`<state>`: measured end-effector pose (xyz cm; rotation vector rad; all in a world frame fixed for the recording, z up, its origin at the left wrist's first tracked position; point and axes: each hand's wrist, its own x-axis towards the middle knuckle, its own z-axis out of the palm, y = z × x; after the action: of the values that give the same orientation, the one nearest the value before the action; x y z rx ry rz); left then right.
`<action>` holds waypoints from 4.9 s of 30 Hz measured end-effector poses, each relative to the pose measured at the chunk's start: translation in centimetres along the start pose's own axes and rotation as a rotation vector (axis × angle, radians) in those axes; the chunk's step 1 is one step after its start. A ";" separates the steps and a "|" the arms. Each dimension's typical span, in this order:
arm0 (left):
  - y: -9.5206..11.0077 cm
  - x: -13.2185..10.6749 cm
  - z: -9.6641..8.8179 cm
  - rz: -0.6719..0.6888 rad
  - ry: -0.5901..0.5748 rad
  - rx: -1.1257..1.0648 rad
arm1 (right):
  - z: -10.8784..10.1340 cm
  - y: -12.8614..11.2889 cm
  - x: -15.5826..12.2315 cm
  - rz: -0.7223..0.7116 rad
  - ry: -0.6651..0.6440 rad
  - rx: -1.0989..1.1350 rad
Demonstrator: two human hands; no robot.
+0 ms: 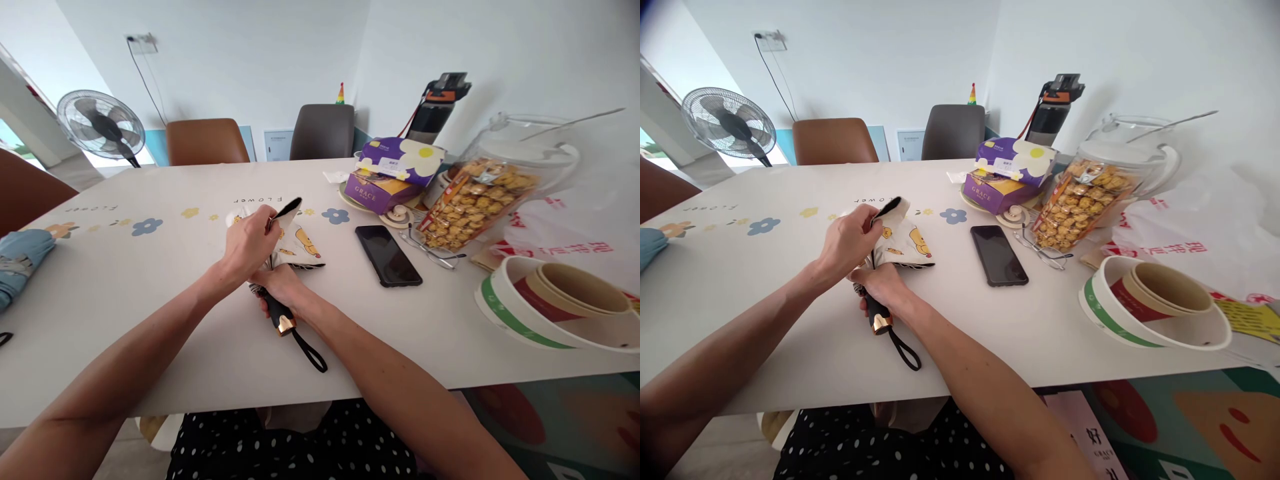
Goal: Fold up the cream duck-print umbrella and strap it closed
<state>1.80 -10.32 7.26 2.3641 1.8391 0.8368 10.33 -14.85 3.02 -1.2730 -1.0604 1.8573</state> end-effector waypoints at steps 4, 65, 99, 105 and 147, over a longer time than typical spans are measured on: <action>-0.3 0.1 -0.7 -0.015 0.086 -0.098 | 0.0 -0.1 0.0 0.012 0.017 -0.001; -3.0 -2.3 0.4 -0.175 0.198 -0.447 | 0.1 0.0 0.3 -0.003 0.033 0.036; -3.1 -2.4 0.9 -0.149 0.185 -0.407 | 0.0 0.1 0.2 -0.041 0.008 0.033; -3.1 -2.4 1.0 -0.140 0.171 -0.408 | 0.0 0.2 0.4 -0.037 -0.003 0.030; -3.1 -2.5 1.5 -0.111 0.141 -0.306 | 0.1 0.7 0.5 -0.104 -0.006 0.034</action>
<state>-0.67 -11.22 3.92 2.0461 1.7221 1.2009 9.99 -14.78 2.25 -1.1715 -1.0735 1.7947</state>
